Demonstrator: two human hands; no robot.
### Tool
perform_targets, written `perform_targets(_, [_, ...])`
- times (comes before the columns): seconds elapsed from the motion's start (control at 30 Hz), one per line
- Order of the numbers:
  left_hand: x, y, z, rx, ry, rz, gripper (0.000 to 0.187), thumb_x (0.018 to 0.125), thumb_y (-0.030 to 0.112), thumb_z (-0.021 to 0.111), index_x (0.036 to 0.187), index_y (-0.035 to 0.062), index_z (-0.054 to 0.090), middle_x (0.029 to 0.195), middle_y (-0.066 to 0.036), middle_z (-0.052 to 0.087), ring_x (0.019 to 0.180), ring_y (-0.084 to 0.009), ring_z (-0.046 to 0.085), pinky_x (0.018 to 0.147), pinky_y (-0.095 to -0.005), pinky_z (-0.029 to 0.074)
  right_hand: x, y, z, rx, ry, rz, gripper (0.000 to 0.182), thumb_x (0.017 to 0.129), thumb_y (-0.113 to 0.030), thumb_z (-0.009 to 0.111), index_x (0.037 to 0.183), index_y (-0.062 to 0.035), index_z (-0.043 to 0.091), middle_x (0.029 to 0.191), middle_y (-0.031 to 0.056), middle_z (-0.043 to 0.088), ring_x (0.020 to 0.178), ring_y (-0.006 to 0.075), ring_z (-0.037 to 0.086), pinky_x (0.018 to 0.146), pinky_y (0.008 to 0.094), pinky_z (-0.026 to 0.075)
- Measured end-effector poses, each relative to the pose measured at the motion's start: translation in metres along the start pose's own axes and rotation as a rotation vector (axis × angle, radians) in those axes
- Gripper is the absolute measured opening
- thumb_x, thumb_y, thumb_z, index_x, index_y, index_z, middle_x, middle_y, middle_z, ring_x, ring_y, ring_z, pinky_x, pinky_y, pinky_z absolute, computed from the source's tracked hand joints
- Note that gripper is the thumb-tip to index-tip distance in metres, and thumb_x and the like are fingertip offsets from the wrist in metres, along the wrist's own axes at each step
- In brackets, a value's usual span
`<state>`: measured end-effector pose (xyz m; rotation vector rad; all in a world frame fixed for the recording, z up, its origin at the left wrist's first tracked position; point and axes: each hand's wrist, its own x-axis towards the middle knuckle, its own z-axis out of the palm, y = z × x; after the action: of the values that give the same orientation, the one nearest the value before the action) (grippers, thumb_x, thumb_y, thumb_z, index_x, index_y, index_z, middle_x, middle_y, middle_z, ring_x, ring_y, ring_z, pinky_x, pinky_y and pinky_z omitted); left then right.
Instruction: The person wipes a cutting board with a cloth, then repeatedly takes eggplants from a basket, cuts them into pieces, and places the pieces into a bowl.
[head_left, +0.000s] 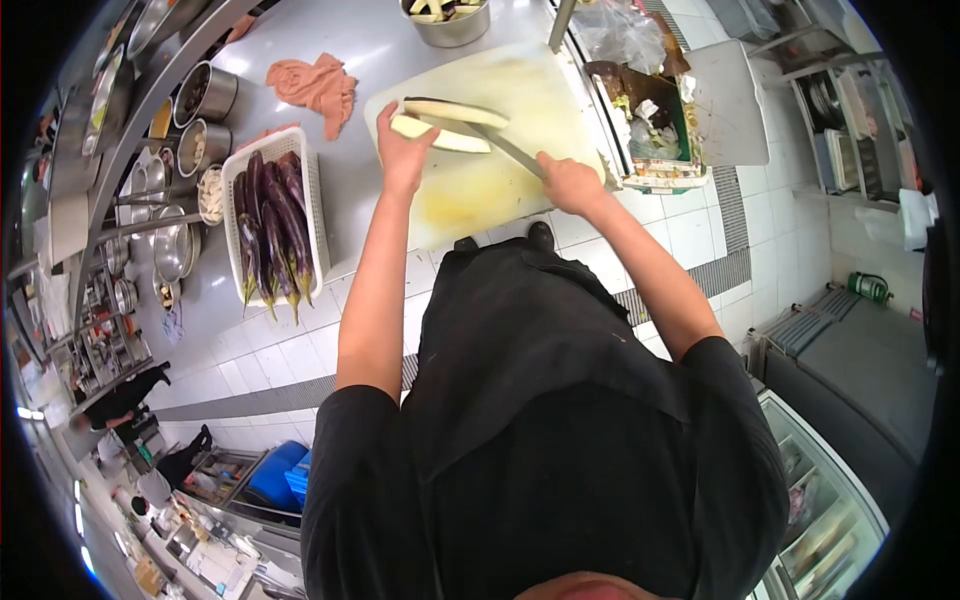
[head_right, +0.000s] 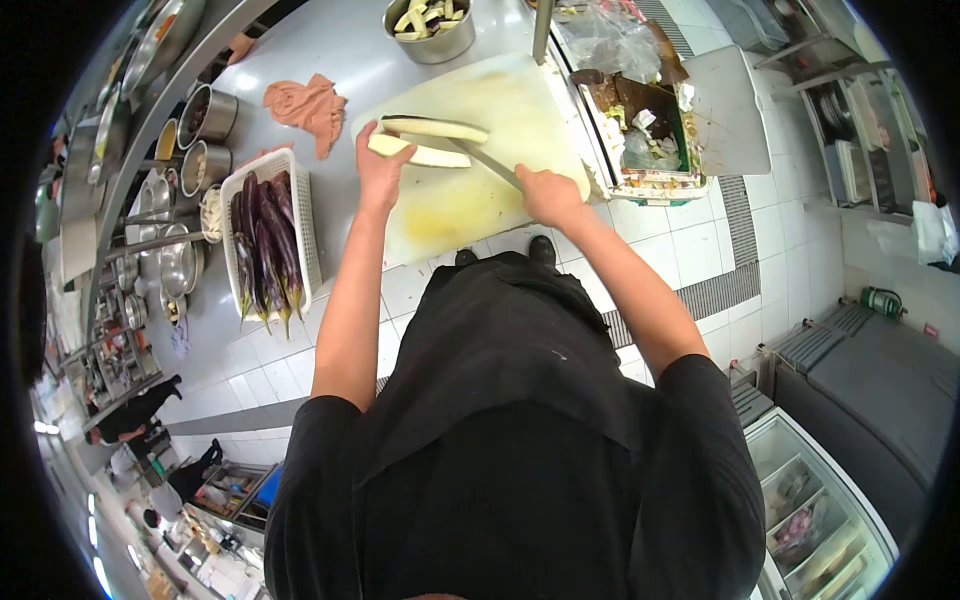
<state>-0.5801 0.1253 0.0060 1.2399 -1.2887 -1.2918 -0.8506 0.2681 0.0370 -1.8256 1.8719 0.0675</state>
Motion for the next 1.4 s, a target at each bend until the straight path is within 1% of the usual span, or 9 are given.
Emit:
perform_targets(0.1, [-0.013, -0.013, -0.024, 0.300, 0.172, -0.058, 0.085, 0.069, 0.010, 0.094, 0.140, -0.0001, 0.049, 0.141, -0.022, 0.055, 0.128, -0.0340, 0.057, 0.110, -0.0477, 0.045, -0.017, 0.016, -0.003, 0.049, 0.042, -0.056, 0.035, 0.089, -0.009, 0.056, 0.124, -0.0067, 0.050, 0.094, 0.0255, 0.073, 0.092, 0.0457, 0.072, 0.079, 0.0563, 0.056])
perform_targets(0.2, [-0.037, -0.011, -0.030, 1.037, 0.139, 0.472, 0.068, 0.075, 0.021, 0.087, 0.134, 0.0044, 0.057, 0.134, -0.024, 0.058, 0.130, -0.0417, 0.052, 0.115, -0.0568, 0.035, -0.048, 0.013, -0.007, 0.054, -0.034, -0.013, 0.041, 0.085, -0.009, 0.061, 0.123, -0.0050, 0.047, 0.092, 0.0273, 0.072, 0.090, 0.0481, 0.070, 0.080, 0.0588, 0.054])
perform_targets(0.23, [-0.036, -0.013, -0.030, 1.030, 0.149, 0.467, 0.068, 0.075, 0.021, 0.087, 0.134, 0.0044, 0.057, 0.134, -0.024, 0.058, 0.130, -0.0417, 0.052, 0.115, -0.0568, 0.035, -0.056, 0.012, -0.006, 0.034, -0.044, 0.009, 0.042, 0.084, -0.009, 0.062, 0.123, -0.0043, 0.046, 0.092, 0.0279, 0.072, 0.090, 0.0483, 0.070, 0.080, 0.0592, 0.054])
perform_targets(0.3, [-0.036, -0.014, -0.030, 1.082, -0.342, 0.575, 0.059, 0.080, 0.022, 0.083, 0.132, 0.0075, 0.059, 0.127, -0.023, 0.061, 0.123, -0.0407, 0.058, 0.107, -0.0554, 0.044, -0.069, 0.006, -0.003, 0.041, -0.078, 0.031, 0.042, 0.084, -0.009, 0.063, 0.122, -0.0039, 0.046, 0.092, 0.0282, 0.072, 0.089, 0.0485, 0.070, 0.079, 0.0593, 0.054])
perform_targets(0.43, [-0.057, 0.010, -0.008, 1.117, -0.332, 0.202, 0.057, 0.084, 0.022, 0.080, 0.135, 0.0082, 0.059, 0.119, -0.022, 0.064, 0.113, -0.0407, 0.063, 0.100, -0.0536, 0.050, -0.069, -0.016, 0.008, 0.089, -0.015, 0.025, 0.037, 0.088, -0.013, 0.062, 0.120, -0.0032, 0.046, 0.086, 0.0277, 0.071, 0.085, 0.0481, 0.070, 0.077, 0.0599, 0.054])
perform_targets(0.5, [-0.071, 0.006, 0.002, 0.831, 0.097, 0.115, 0.048, 0.088, 0.014, 0.075, 0.133, 0.0052, 0.061, 0.113, -0.020, 0.066, 0.102, -0.0416, 0.066, 0.094, -0.0508, 0.055, -0.058, -0.031, 0.010, 0.054, 0.006, -0.024, 0.033, 0.090, -0.013, 0.059, 0.120, -0.0027, 0.048, 0.083, 0.0256, 0.072, 0.081, 0.0463, 0.071, 0.073, 0.0590, 0.054])
perform_targets(0.63, [-0.076, -0.021, -0.001, 0.278, 0.002, -0.200, 0.042, 0.089, 0.010, 0.074, 0.130, 0.0048, 0.066, 0.122, -0.018, 0.062, 0.109, -0.0390, 0.063, 0.095, -0.0476, 0.053, -0.028, -0.051, 0.017, -0.074, 0.067, -0.133, 0.023, 0.091, -0.008, 0.055, 0.114, -0.0047, 0.053, 0.077, 0.0198, 0.072, 0.074, 0.0406, 0.073, 0.065, 0.0532, 0.055])
perform_targets(0.7, [-0.091, -0.017, -0.012, 0.942, 0.014, 0.364, 0.036, 0.089, 0.006, 0.073, 0.124, 0.0041, 0.068, 0.130, -0.021, 0.059, 0.119, -0.0394, 0.057, 0.104, -0.0477, 0.049, -0.013, -0.053, 0.023, -0.177, 0.152, -0.195, 0.023, 0.090, -0.007, 0.057, 0.113, -0.0059, 0.053, 0.072, 0.0159, 0.071, 0.069, 0.0363, 0.073, 0.059, 0.0490, 0.055])
perform_targets(1.4, [-0.069, -0.025, -0.035, 0.804, -0.076, 0.496, 0.063, 0.072, 0.036, 0.093, 0.123, 0.0098, 0.067, 0.137, -0.013, 0.058, 0.131, -0.0386, 0.051, 0.110, -0.0469, 0.048, 0.023, -0.112, -0.013, -0.409, -0.002, -0.271, 0.019, 0.092, -0.009, 0.062, 0.107, -0.0057, 0.051, 0.079, 0.0130, 0.074, 0.070, 0.0302, 0.076, 0.057, 0.0414, 0.059])
